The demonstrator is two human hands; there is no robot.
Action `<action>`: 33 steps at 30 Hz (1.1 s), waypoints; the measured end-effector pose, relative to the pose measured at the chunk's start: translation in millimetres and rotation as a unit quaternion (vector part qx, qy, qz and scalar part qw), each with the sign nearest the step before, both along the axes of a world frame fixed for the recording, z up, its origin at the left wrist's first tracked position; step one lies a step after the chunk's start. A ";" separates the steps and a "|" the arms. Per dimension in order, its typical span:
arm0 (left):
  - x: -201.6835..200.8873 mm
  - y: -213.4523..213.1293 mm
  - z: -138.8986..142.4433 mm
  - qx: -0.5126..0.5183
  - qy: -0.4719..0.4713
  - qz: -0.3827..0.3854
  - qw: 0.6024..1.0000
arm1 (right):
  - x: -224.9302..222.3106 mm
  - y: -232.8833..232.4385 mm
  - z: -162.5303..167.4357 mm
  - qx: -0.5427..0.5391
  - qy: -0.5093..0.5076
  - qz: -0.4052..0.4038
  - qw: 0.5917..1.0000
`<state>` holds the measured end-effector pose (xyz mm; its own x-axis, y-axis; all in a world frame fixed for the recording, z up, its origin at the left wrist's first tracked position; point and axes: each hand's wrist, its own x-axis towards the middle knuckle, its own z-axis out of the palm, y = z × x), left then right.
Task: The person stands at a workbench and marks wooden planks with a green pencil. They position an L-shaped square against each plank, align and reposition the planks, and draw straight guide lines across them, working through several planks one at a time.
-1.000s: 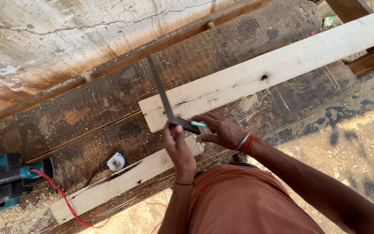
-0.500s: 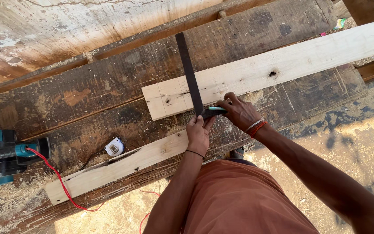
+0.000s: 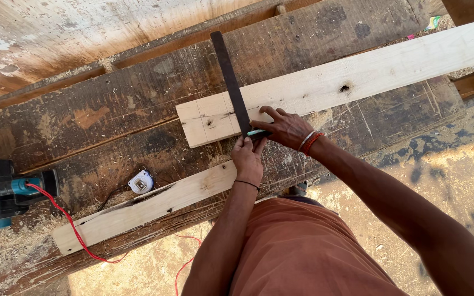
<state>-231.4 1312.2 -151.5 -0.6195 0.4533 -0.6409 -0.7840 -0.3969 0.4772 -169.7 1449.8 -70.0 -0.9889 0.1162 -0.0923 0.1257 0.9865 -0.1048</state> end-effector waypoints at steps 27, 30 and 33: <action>-1.1 -4.3 5.3 0.001 0.012 0.011 1.000 | -5.5 -0.2 3.5 -0.011 -0.020 0.002 1.000; -2.2 -3.5 3.6 -0.002 0.009 0.009 1.000 | -6.4 -0.4 5.3 -0.016 -0.035 -0.003 0.999; -3.5 -3.0 1.2 0.006 0.006 0.010 1.000 | -7.2 -0.4 5.4 -0.011 -0.035 -0.002 0.999</action>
